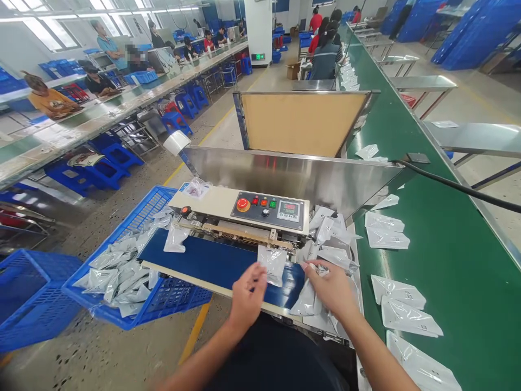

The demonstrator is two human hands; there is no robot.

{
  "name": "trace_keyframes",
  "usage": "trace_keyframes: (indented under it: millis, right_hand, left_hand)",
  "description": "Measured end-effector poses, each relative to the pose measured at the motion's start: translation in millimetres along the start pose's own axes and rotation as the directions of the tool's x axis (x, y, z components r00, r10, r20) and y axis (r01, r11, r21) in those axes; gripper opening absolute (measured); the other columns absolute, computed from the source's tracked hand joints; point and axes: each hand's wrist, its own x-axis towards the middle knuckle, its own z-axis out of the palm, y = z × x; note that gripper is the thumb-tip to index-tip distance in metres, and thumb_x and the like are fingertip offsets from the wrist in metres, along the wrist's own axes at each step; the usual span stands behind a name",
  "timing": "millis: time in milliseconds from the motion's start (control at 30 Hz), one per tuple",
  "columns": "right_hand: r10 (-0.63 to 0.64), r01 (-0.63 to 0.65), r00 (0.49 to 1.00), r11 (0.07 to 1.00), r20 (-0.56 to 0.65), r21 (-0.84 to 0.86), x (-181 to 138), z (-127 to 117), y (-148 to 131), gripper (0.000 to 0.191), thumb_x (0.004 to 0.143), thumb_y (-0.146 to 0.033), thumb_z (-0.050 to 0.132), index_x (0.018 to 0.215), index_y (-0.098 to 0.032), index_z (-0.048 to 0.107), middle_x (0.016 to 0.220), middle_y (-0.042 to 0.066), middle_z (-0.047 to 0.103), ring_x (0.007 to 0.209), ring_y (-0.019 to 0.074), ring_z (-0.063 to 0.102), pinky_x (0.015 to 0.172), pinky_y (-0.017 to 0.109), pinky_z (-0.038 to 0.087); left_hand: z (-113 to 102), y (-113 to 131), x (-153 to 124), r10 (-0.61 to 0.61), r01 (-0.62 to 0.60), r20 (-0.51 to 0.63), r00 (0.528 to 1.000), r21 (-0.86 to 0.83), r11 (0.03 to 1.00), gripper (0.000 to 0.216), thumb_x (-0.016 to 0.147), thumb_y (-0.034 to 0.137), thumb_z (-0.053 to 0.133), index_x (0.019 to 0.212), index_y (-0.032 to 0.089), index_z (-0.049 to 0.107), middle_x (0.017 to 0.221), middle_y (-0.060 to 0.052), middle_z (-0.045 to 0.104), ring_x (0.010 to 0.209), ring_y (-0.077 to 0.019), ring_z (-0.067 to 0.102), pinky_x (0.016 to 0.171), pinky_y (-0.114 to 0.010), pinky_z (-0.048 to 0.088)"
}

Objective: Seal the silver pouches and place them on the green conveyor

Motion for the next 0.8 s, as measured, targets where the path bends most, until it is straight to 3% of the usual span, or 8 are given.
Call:
trace_keyframes:
  millis: [67,133,200,267,367,467,667,800]
  right_hand:
    - [-0.058,0.057,0.998,0.998,0.019,0.031,-7.9,6.0,-12.2,0.066,0.074,-0.072,0.081,0.107,-0.015,0.086,0.041,-0.007,0.039,0.042,0.0139,0.033,0.046,0.030,0.028]
    - [-0.101,0.100,0.995,0.991,0.008,0.094,-11.0,7.1,-19.5,0.071,0.072,-0.072,0.083,0.115,-0.015,0.086,0.055,0.000,0.062,0.046,0.0153,0.045,0.047,0.030,0.036]
    - [-0.116,0.119,0.993,0.985,-0.028,0.125,-11.5,0.6,-19.1,0.072,0.071,-0.071,0.084,0.119,-0.017,0.086,0.086,0.009,0.081,0.054,0.0165,0.055,0.053,0.031,0.046]
    - [-0.107,0.107,0.994,0.987,-0.006,0.117,-13.1,-10.7,-11.8,0.069,0.070,-0.071,0.085,0.115,-0.019,0.087,0.102,0.011,0.083,0.057,0.0167,0.057,0.057,0.033,0.050]
    - [-0.080,0.060,0.990,0.984,0.115,0.170,-21.2,-24.5,2.2,0.070,0.071,-0.072,0.084,0.117,-0.019,0.087,0.084,0.008,0.079,0.054,0.0169,0.055,0.055,0.033,0.050]
    - [-0.054,0.029,0.993,0.970,0.101,0.240,-31.8,-25.9,9.9,0.071,0.076,-0.072,0.080,0.124,-0.019,0.085,0.073,0.005,0.074,0.055,0.0181,0.056,0.055,0.032,0.050]
    - [-0.068,0.069,0.998,0.992,-0.012,0.109,-30.1,-18.1,30.7,0.050,0.076,-0.067,0.077,0.091,-0.020,0.086,0.068,0.005,0.072,0.053,0.0177,0.052,0.050,0.030,0.042]
    - [0.187,-0.158,0.978,0.949,-0.087,0.272,-8.4,-18.5,52.1,0.041,0.067,-0.058,0.081,0.081,-0.020,0.075,0.052,0.000,0.057,0.049,0.0158,0.047,0.049,0.029,0.040]
  left_hand:
    - [12.3,7.0,-8.9,0.022,-0.013,0.280,0.960,-0.034,0.999,0.064,0.087,0.051,0.085,0.139,0.016,0.076,0.122,-0.016,0.083,0.111,-0.0323,0.079,0.095,-0.041,0.065]
    - [29.6,10.6,-6.5,0.050,-0.010,0.385,0.922,-0.104,0.995,0.055,0.091,0.049,0.081,0.135,0.016,0.079,0.122,-0.014,0.084,0.112,-0.0320,0.078,0.102,-0.043,0.063]
    - [43.7,9.1,2.3,0.026,0.036,0.329,0.944,-0.182,0.983,0.048,0.095,0.050,0.077,0.126,0.015,0.082,0.121,-0.015,0.084,0.111,-0.0318,0.078,0.104,-0.043,0.062]
    - [52.4,3.6,11.2,-0.034,0.101,0.266,0.963,-0.243,0.965,0.049,0.088,0.052,0.084,0.118,0.013,0.083,0.117,-0.017,0.084,0.109,-0.0322,0.079,0.100,-0.042,0.062]
    - [60.4,-5.2,17.9,-0.091,0.166,0.254,0.963,-0.293,0.942,0.052,0.080,0.057,0.090,0.107,0.013,0.083,0.107,-0.016,0.085,0.098,-0.0293,0.079,0.092,-0.038,0.062]
    - [67.1,-6.5,17.8,-0.093,0.184,0.295,0.951,-0.296,0.937,0.058,0.088,0.069,0.078,0.096,0.011,0.083,0.089,-0.011,0.081,0.077,-0.0215,0.071,0.075,-0.032,0.056]
    - [77.7,-1.8,19.0,0.058,-0.022,0.349,0.935,-0.106,0.994,0.056,0.098,0.065,0.066,0.079,0.014,0.079,0.068,-0.002,0.063,0.066,-0.0147,0.050,0.063,-0.027,0.039]
    - [94.4,-13.2,31.5,-0.182,0.191,0.153,0.971,-0.043,0.981,0.065,0.087,0.071,0.071,0.052,0.019,0.053,0.052,0.005,0.034,0.056,-0.0108,0.031,0.054,-0.027,0.022]
